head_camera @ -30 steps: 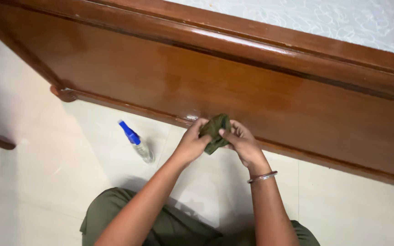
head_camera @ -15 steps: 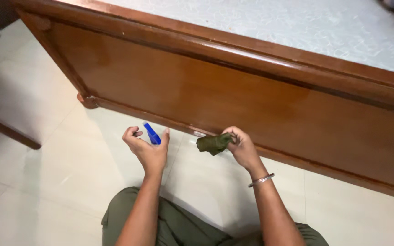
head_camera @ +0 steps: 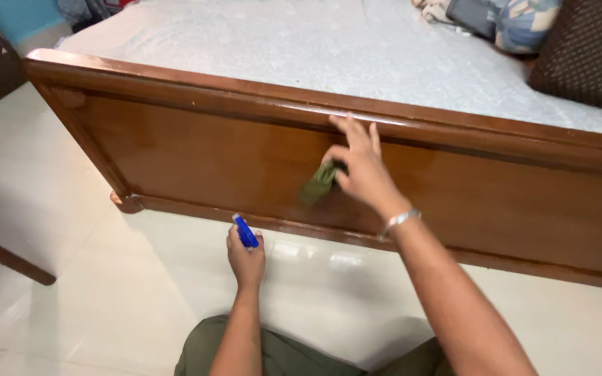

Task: The person cleans the wooden bed frame by spraying a cleaning solution and wiping with a green cloth. They repeatedly spray and wipe along the lower edge and side panels of the frame while sitting on the floor.

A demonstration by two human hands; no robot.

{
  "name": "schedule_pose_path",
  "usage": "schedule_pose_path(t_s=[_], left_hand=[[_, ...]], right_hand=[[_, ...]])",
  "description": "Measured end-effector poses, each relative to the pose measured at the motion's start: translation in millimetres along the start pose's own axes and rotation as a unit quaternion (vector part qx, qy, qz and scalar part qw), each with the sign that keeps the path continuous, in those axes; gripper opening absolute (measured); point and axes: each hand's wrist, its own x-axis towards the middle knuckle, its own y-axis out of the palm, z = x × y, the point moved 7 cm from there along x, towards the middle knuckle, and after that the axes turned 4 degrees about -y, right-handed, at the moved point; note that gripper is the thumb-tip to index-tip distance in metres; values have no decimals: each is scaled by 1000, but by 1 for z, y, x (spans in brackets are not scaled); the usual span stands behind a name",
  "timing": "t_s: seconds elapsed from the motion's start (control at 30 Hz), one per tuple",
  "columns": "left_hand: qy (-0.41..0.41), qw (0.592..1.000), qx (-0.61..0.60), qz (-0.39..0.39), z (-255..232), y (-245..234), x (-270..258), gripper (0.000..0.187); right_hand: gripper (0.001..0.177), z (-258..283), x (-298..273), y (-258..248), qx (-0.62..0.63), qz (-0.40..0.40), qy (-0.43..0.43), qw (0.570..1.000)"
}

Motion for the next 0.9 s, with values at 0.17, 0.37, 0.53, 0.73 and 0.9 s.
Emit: schedule_pose_path(t_s=[0.17, 0.37, 0.53, 0.73, 0.9], left_hand=[[-95, 994, 18, 43, 5, 16, -3, 50], [-35, 999, 16, 35, 27, 43, -9, 53], [-68, 987, -110, 95, 19, 48, -32, 42], [8, 943, -254, 214, -65, -3, -38, 44], [292, 940, -120, 128, -166, -62, 67, 20]], right_hand=[[24, -63, 50, -2, 42, -4, 72, 997], [16, -110, 72, 20, -22, 43, 174, 984], [18, -150, 82, 23, 147, 68, 233, 959], [18, -125, 95, 6, 9, 123, 222, 967], [20, -114, 86, 5, -39, 138, 198, 970]])
